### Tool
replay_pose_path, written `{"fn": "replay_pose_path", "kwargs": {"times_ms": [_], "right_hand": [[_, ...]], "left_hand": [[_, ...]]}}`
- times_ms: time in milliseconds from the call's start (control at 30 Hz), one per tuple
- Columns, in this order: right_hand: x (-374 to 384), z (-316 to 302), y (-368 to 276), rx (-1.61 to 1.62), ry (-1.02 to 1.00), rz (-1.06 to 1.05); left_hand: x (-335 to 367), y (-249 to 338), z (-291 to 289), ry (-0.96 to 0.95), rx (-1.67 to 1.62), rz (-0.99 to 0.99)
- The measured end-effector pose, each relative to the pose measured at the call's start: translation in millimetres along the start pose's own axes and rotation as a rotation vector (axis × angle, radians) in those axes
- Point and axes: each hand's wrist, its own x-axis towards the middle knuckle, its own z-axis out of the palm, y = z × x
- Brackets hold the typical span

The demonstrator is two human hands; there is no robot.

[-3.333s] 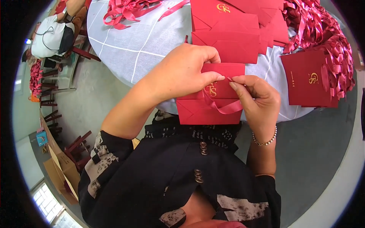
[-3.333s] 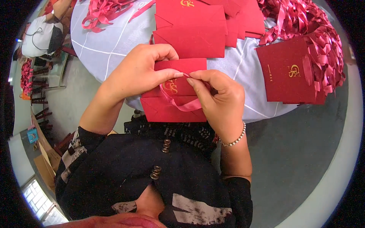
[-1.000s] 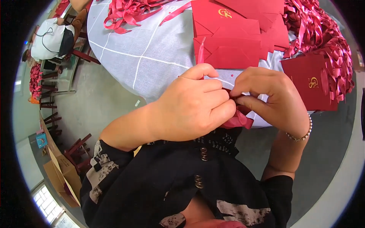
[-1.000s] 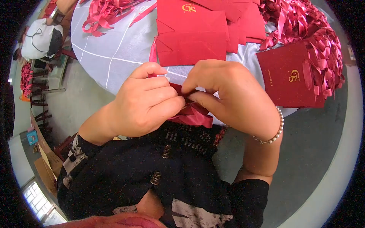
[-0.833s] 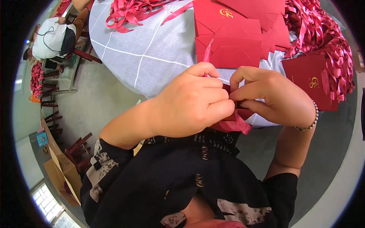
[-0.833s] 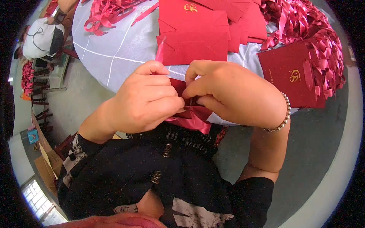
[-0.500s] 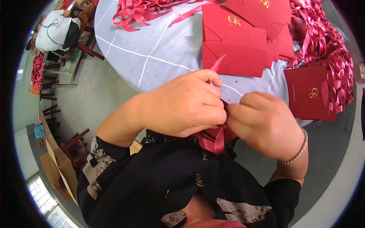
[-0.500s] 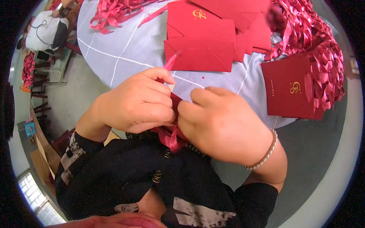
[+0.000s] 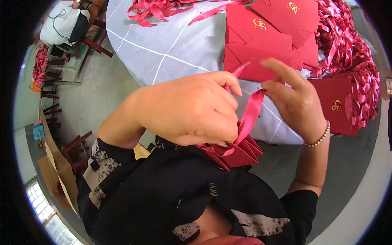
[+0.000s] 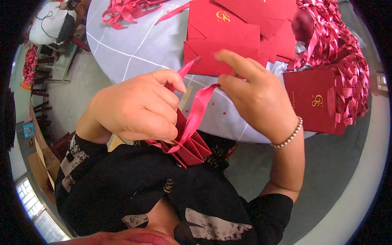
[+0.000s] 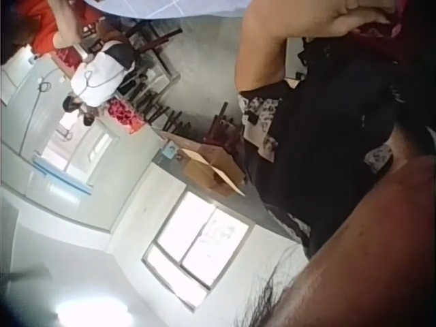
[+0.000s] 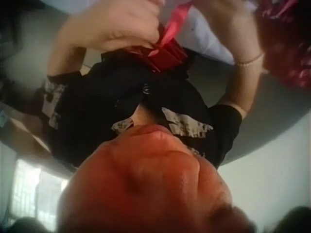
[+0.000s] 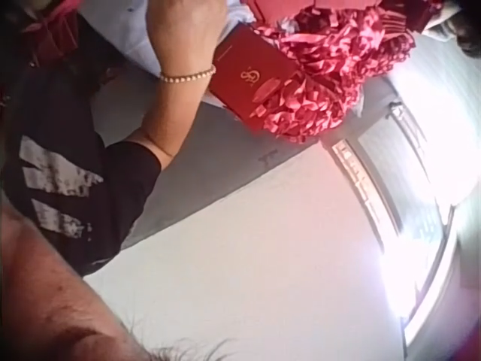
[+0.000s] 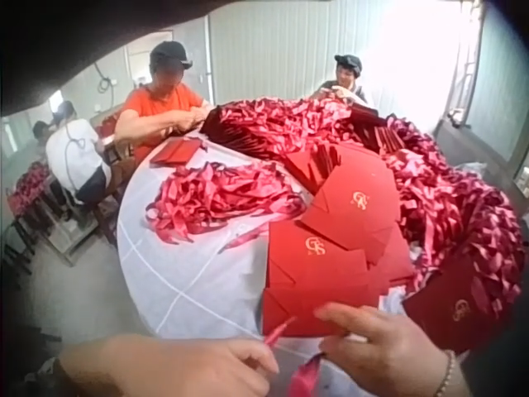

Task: The person attaches ribbon handles to paper gift bags by threading ribbons through the bags by hand.

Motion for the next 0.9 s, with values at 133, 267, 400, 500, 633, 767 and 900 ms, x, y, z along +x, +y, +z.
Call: {"fn": "replay_pose_path", "kwargs": {"times_ms": [133, 267, 400, 500, 633, 767, 900], "right_hand": [[13, 8, -7, 0.083, 0.118, -0.056], [23, 20, -3, 0.097, 0.093, -0.155], [14, 23, 14, -0.031, 0.167, -0.149], [-1, 7, 28, -0.128, 0.201, -0.014], [-11, 11, 27, -0.104, 0.271, 0.067], [-32, 9, 22, 0.023, 0.504, 0.294], [-72, 10, 4, 0.545, 0.51, 0.643]], "left_hand": [[1, 0, 7, 0.033, -0.009, -0.025], [7, 0, 8, 0.003, -0.026, -0.037], [6, -3, 14, 0.084, 0.032, -0.08], [9, 5, 21, 0.12, 0.078, -0.185], [14, 9, 22, 0.187, 0.078, -0.252], [17, 22, 3, 0.297, 0.138, -0.312], [17, 10, -2, 0.492, -0.087, -0.124]]}}
